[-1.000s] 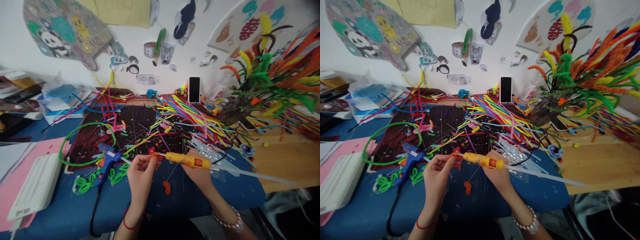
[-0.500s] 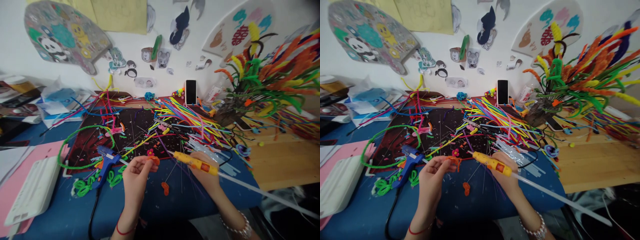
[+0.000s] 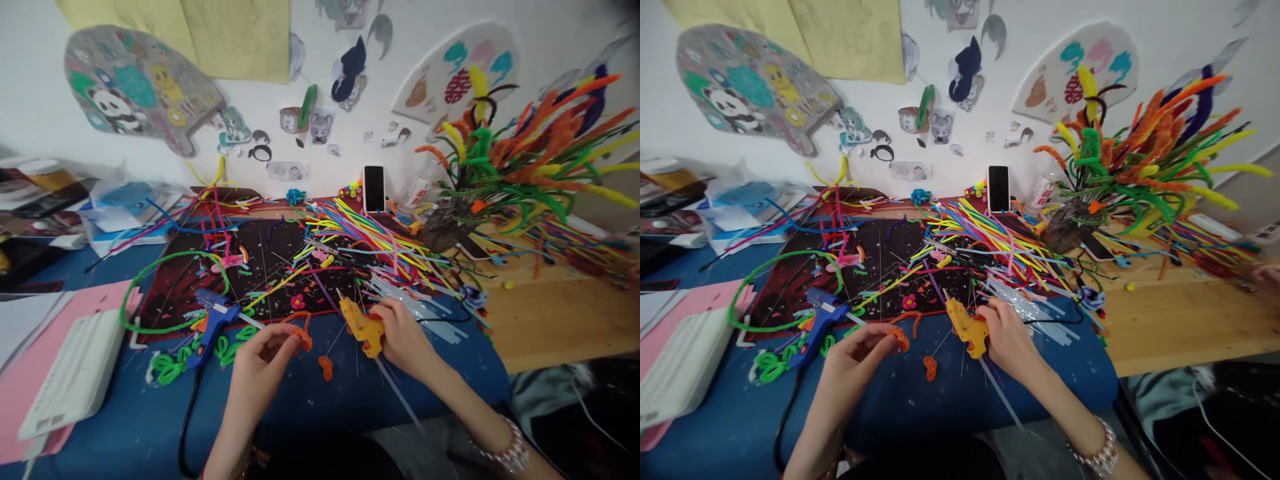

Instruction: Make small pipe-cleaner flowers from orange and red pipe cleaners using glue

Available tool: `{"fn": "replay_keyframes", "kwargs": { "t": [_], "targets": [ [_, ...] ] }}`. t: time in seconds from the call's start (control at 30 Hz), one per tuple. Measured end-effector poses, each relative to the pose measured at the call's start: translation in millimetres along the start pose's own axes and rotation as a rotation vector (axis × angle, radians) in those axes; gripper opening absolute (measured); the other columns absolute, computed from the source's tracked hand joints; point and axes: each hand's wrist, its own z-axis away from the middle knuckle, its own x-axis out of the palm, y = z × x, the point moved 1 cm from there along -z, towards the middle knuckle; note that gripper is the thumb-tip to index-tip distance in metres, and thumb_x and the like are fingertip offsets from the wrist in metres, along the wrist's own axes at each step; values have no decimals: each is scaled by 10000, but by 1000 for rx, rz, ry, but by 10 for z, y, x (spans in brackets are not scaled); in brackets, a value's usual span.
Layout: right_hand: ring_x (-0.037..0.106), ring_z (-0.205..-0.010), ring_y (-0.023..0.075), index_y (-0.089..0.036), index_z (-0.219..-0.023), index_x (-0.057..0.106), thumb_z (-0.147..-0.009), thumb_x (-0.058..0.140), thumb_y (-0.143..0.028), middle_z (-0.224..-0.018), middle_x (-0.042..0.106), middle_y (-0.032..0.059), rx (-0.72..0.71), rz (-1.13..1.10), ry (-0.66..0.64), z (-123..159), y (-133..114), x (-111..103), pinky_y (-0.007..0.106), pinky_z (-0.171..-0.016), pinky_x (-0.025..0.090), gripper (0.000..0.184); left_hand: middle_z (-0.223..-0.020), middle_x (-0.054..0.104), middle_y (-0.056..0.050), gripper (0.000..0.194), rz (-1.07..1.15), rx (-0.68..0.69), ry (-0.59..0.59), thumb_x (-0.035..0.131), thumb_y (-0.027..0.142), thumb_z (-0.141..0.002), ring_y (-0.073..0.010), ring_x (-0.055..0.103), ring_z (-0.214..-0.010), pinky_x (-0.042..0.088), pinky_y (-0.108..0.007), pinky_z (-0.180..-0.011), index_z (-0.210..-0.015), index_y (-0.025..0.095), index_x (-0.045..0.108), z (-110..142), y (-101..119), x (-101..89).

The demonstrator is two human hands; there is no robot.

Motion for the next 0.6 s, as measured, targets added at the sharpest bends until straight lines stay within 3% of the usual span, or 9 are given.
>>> {"fn": "replay_keyframes", "kwargs": {
  "t": [0.17,0.27,0.33,0.43,0.6],
  "targets": [
    [532,-1068,301,-129,-1105,524,-755,415,-8,-1100,525,179,-8,-63,-21,-85,-63,-143,466,-892,484,386,-693,763,-53,106,-52,2,-64,706,274,-742,-200,728,-640,586,-264,-614,-774,177,733,46,3,58],
    [554,-1017,260,-157,-1021,562,-830,498,-105,-1022,552,126,142,-296,44,-143,-323,-294,418,-898,477,208,-691,764,-59,117,-42,4,-51,703,271,-744,-195,728,-631,584,-253,-603,-778,163,731,47,4,122],
    [583,-917,220,-202,-904,618,-846,614,-237,-929,593,65,216,-522,40,-168,-577,-367,351,-816,494,68,-689,763,-59,112,-9,-4,-38,711,263,-734,-191,728,-626,585,-247,-594,-769,157,724,49,11,178],
    [601,-817,186,-214,-819,676,-820,678,-269,-820,630,23,308,-731,8,-186,-895,-391,308,-755,483,55,-688,760,-49,94,37,-22,-45,724,245,-717,-184,725,-619,585,-242,-587,-755,159,718,70,20,258],
    [534,-631,145,-192,-698,693,-824,650,-267,-674,606,-2,465,-911,-62,-172,-1013,-297,257,-576,427,153,-735,760,-47,111,69,-18,-72,716,256,-737,-168,710,-620,574,-235,-584,-801,165,715,137,-14,313]
  ]
}}
